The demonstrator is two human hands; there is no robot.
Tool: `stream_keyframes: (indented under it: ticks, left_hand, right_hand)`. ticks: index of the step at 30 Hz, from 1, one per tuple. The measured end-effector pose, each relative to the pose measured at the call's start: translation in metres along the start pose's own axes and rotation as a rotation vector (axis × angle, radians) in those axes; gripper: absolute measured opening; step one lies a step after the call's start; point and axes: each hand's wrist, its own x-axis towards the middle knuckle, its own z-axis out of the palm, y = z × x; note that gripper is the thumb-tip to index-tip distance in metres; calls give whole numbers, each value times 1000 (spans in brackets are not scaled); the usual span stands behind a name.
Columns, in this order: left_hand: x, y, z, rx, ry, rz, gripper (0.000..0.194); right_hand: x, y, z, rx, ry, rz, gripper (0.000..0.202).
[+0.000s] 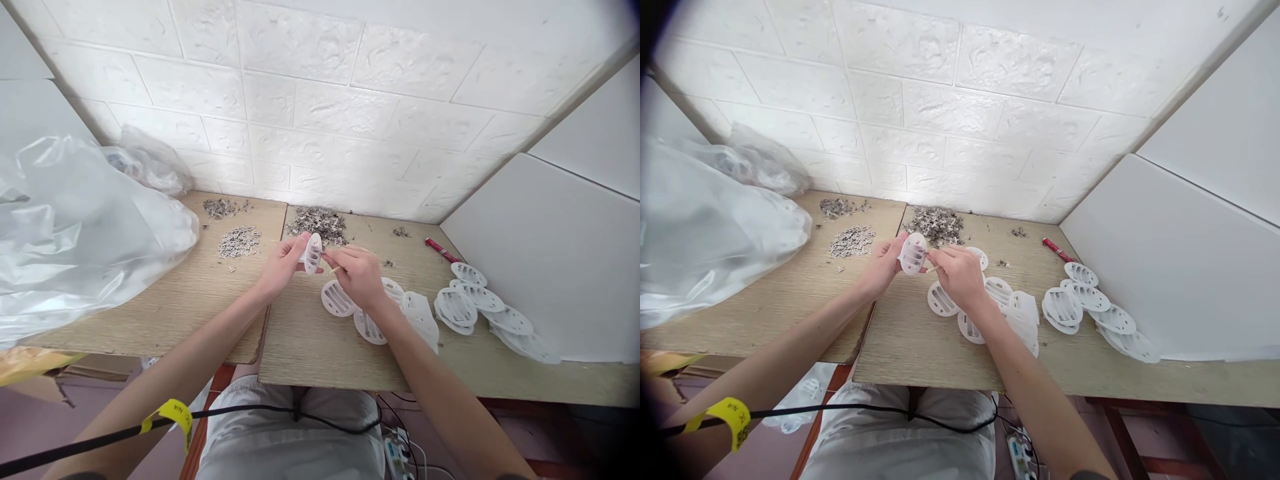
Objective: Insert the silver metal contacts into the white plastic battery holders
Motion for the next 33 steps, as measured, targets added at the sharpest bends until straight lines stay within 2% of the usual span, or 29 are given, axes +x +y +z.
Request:
stream_keyframes:
  ticks: [7, 11, 15, 19, 25, 29, 33]
  left_hand:
    - [-1, 2, 1, 49, 6, 2, 45]
    - [4, 2, -3, -11, -41, -37, 47]
    - [7, 3, -4, -81, -54, -88, 52]
    - [5, 7, -1, -84, -17, -126, 53]
    - [7, 9, -5, -93, 67, -105, 45]
    - [11, 12, -6, -214, 158, -132, 33]
    - [12, 18, -5, -323, 233, -204, 24]
  right_hand:
    - [1, -2, 2, -21, -20, 8, 29]
    - [3, 1, 2, 19, 6, 9, 28]
    - [4, 3, -2, 108, 45, 88, 22]
    - [3, 1, -6, 145, 38, 184, 22]
    - [2, 3, -6, 122, -154, 287, 22]
    - [1, 3, -4, 85, -318, 181, 23]
    - [2, -2, 0, 81, -422, 54, 22]
